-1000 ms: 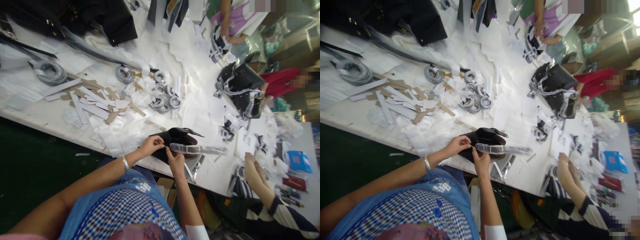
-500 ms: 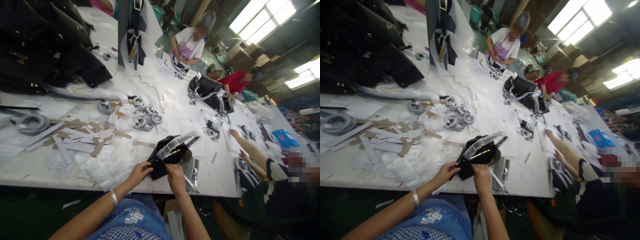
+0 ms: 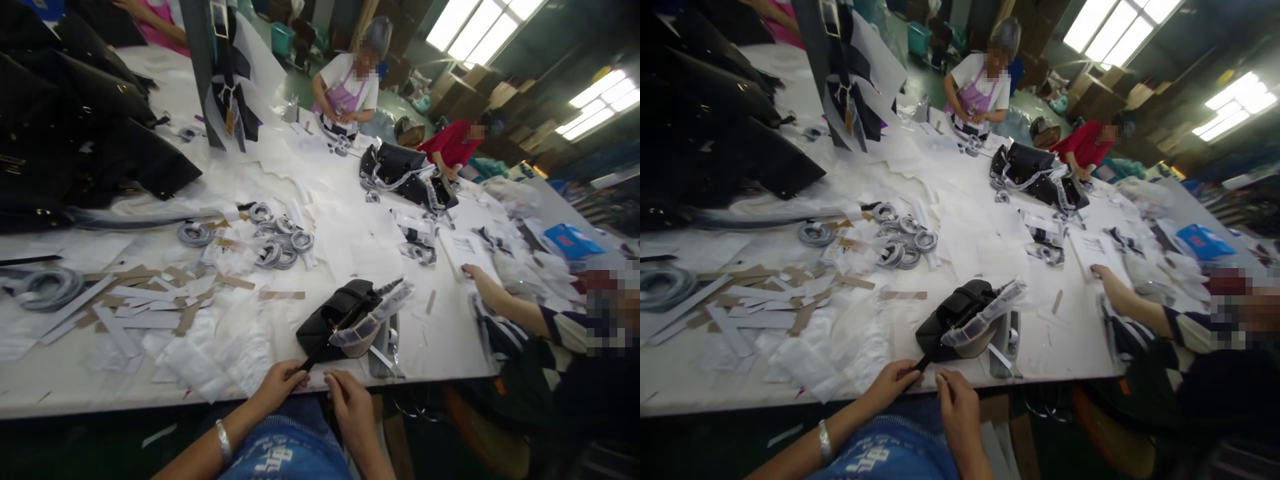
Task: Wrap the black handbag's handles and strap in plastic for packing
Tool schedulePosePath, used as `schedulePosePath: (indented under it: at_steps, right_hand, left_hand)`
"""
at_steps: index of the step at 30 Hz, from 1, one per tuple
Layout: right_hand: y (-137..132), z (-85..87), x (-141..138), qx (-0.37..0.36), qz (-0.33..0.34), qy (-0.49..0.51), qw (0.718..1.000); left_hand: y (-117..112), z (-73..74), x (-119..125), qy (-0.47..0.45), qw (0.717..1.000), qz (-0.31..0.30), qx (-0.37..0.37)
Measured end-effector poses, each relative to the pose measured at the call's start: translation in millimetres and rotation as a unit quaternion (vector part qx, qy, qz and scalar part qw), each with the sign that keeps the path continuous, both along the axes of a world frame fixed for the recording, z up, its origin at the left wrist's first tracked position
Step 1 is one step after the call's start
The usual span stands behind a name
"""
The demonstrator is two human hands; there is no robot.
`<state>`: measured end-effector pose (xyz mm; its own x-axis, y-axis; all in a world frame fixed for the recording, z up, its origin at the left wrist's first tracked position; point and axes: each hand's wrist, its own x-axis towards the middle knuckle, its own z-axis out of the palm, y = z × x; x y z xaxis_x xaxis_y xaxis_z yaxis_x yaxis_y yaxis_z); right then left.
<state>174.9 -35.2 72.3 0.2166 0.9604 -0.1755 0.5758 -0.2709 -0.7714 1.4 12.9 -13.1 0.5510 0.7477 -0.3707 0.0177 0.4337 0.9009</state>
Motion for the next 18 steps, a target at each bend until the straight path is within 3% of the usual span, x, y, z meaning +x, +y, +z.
schedulePosePath:
  at_steps: [2, 5, 7, 11, 15, 18]
  right_hand:
    - [3, -15.4, -16, -0.091, -0.020, 0.126, 0.988]
    - [17, -37.8, -30, -0.182, -0.042, 0.286, 0.940]
    - [28, -46.4, -30, -0.208, -0.040, 0.330, 0.920]
    - [37, -51.3, -14, -0.231, -0.028, 0.334, 0.914]
    - [34, -54.3, 2, -0.252, 0.039, 0.370, 0.893]
    - [33, -58.0, 8, -0.259, 0.083, 0.416, 0.868]
  left_hand:
    - [-5, 2.6, 0, 0.001, 1.000, -0.010, -0.007]
    - [-10, 6.2, -2, 0.010, 1.000, -0.021, -0.008]
    - [-11, 7.0, -10, 0.029, 0.999, -0.026, -0.005]
    - [-9, 1.2, -35, 0.094, 0.996, 0.001, -0.004]
    - [19, -13.6, -48, 0.212, 0.969, 0.125, 0.036]
    - [57, -27.5, -37, 0.300, 0.934, 0.147, 0.128]
